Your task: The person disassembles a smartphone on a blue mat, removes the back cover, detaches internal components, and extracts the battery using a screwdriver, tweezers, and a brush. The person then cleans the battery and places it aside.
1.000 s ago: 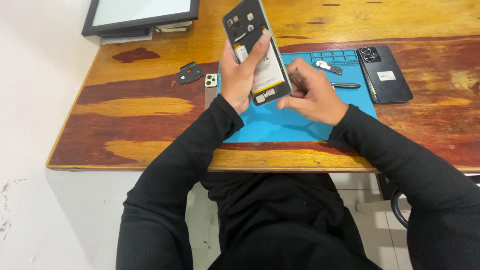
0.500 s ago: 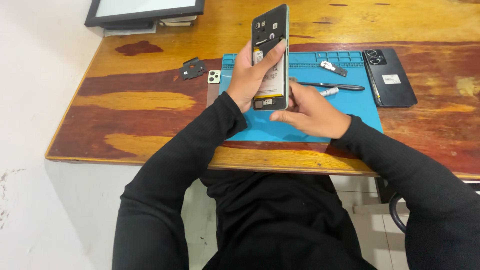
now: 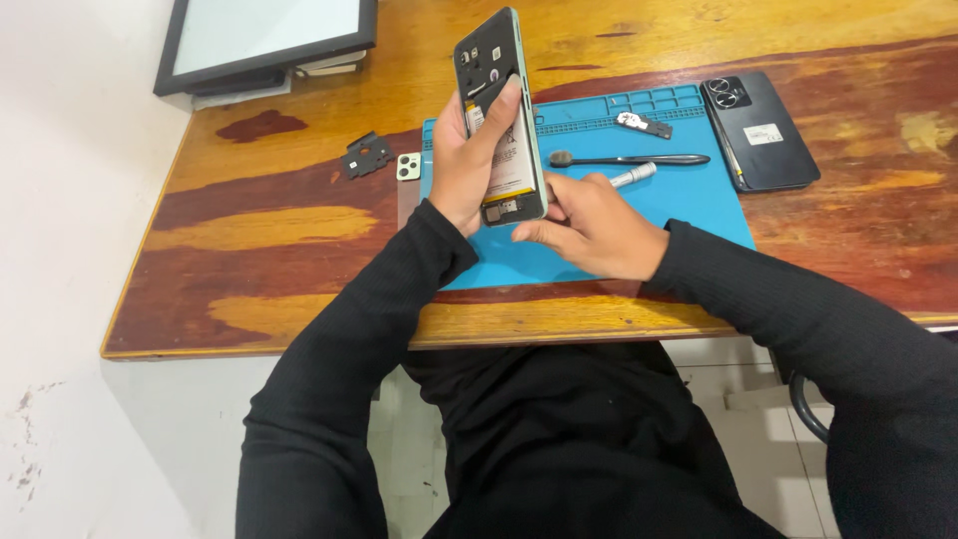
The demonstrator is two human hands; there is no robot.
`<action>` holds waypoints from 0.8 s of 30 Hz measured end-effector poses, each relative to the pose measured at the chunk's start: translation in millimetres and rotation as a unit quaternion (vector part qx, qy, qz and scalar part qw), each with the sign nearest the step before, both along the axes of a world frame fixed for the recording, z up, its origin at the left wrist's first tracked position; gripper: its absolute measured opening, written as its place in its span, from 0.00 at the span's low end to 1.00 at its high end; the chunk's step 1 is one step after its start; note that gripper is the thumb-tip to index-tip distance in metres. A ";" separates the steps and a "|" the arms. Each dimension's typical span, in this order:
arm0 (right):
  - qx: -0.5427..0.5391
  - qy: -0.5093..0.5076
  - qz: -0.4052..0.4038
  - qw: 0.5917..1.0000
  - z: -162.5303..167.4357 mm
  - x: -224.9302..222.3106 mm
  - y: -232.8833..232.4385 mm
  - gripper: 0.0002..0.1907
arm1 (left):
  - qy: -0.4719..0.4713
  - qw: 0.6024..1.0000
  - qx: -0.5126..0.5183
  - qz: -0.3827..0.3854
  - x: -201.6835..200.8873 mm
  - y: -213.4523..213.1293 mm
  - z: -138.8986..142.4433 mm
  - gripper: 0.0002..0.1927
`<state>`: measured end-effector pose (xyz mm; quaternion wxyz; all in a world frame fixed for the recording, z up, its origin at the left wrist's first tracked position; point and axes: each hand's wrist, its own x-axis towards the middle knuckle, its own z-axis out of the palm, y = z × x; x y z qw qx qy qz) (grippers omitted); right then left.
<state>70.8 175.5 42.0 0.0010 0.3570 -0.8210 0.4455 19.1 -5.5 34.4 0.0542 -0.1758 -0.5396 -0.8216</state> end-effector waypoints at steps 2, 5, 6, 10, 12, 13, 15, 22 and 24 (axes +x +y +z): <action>-0.011 0.001 0.002 1.000 1.7 3.4 -0.6 0.15 | 0.007 1.000 -0.007 0.001 0.1 -0.1 0.5 0.19; -0.006 0.002 -0.014 1.000 2.7 8.0 -2.0 0.16 | 0.014 1.000 -0.013 0.000 -0.3 -0.9 0.8 0.19; -0.001 0.003 -0.024 1.000 3.0 9.3 -2.3 0.17 | 0.015 1.000 -0.014 -0.001 -0.3 -0.8 0.7 0.18; -0.014 0.018 -0.035 0.999 3.0 11.7 -3.5 0.16 | 0.013 1.000 0.022 0.012 1.5 1.6 -0.6 0.18; -0.024 0.026 -0.031 0.999 2.4 12.0 -3.6 0.16 | 0.020 0.999 0.037 0.018 2.2 4.0 -0.8 0.18; -0.025 0.029 -0.034 0.999 2.0 11.9 -3.5 0.16 | 0.023 0.999 0.037 0.025 2.5 4.9 -0.6 0.18; -0.028 0.036 -0.039 0.998 0.6 12.1 -3.5 0.17 | 0.029 0.998 0.037 0.039 4.4 6.0 -0.9 0.18; -0.051 0.080 -0.061 0.994 -6.8 13.0 -2.6 0.15 | 0.045 0.995 0.064 0.060 9.5 10.7 -1.7 0.18; -0.057 0.067 -0.068 0.994 -9.4 12.9 -3.0 0.16 | 0.045 0.994 0.069 0.076 10.8 12.5 -1.9 0.19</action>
